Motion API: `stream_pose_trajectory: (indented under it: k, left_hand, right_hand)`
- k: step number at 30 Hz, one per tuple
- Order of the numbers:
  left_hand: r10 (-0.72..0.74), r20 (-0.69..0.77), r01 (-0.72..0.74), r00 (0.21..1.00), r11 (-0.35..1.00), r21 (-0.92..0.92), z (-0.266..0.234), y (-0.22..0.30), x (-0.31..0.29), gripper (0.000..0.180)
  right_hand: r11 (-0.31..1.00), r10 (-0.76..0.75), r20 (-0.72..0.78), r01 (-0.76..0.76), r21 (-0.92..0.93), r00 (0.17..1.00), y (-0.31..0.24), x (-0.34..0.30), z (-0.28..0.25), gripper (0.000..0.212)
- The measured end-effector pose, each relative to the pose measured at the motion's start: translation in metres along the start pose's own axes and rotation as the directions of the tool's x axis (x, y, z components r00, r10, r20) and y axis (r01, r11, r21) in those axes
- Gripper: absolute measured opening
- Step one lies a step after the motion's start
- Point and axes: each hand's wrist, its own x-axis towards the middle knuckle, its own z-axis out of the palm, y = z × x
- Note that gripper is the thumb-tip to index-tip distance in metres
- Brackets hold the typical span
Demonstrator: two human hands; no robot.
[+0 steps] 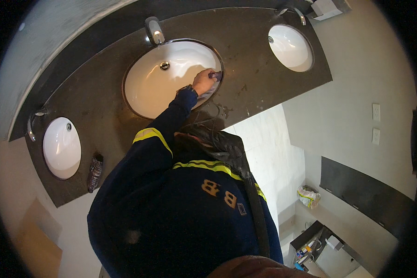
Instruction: The person wipes a bathroom countertop and sink area with a cloth, repeatedly wringing and reapplying liquid from a bottle. They move a box aside to reach the wall edge and continue wiping along the backsplash.
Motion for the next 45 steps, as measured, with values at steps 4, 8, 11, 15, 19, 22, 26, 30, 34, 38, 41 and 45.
stream_pose_trajectory:
  k: [4,8,11,15,19,22,26,30,34,38,41,45]
  left_hand:
    - [-0.081,0.092,0.098,0.992,0.976,-0.195,0.007,-0.021,0.015,0.031]
    - [-0.002,0.037,0.008,0.999,0.985,-0.175,0.014,-0.031,0.022,0.031]
    - [-0.039,0.109,0.075,0.993,0.936,-0.344,0.02,-0.031,0.022,0.029]
    - [-0.105,0.073,0.125,0.992,0.913,-0.387,0.026,-0.027,0.026,0.027]
    - [-0.094,-0.148,0.05,0.985,0.959,-0.278,0.031,-0.02,0.052,0.027]
    - [-0.109,-0.333,0.024,0.937,0.967,-0.252,0.033,-0.018,0.082,0.028]
    - [-0.17,-0.37,0.061,0.913,0.955,-0.289,0.033,-0.022,0.099,0.033]
    - [-0.158,-0.275,0.066,0.948,0.946,-0.317,0.033,-0.026,0.097,0.033]
    - [-0.123,-0.015,0.114,0.992,0.951,-0.286,0.036,-0.035,0.072,0.025]
    - [-0.11,0.381,0.21,0.918,0.95,-0.231,0.021,-0.048,0.038,0.029]
    - [-0.221,0.602,0.258,0.767,0.966,0.025,-0.014,-0.036,0.016,0.032]
    - [-0.038,0.695,-0.294,0.718,0.889,0.352,-0.053,0.039,-0.005,0.047]
  right_hand:
    - [1.0,0.021,-0.005,-0.021,-0.006,1.0,-0.018,-0.008,0.006,0.051]
    - [0.999,0.036,0.002,-0.036,-0.025,0.999,-0.033,-0.013,0.01,0.051]
    - [0.999,0.041,0.008,-0.041,-0.033,0.999,-0.04,-0.013,0.013,0.05]
    - [0.998,0.047,0.012,-0.046,-0.035,0.999,-0.048,-0.012,0.015,0.049]
    - [0.998,0.054,0.015,-0.054,-0.027,0.998,-0.05,-0.008,0.014,0.049]
    - [0.998,0.066,0.012,-0.066,-0.002,0.998,-0.045,-0.002,0.016,0.048]
    - [0.994,-0.01,-0.024,0.007,-0.105,1.0,-0.032,0.002,0.021,0.044]
    - [0.999,-0.023,0.012,0.024,-0.041,1.0,-0.025,-0.002,0.026,0.043]
    - [0.999,-0.022,0.026,0.023,-0.036,0.999,-0.024,0.005,0.029,0.043]
    - [0.998,-0.033,0.052,0.036,-0.051,0.998,-0.016,0.03,0.034,0.044]
    - [0.991,-0.091,0.081,0.098,-0.09,0.993,-0.013,0.05,0.037,0.044]
    - [0.986,0.095,0.085,-0.106,0.131,0.992,-0.055,0.064,0.007,0.049]
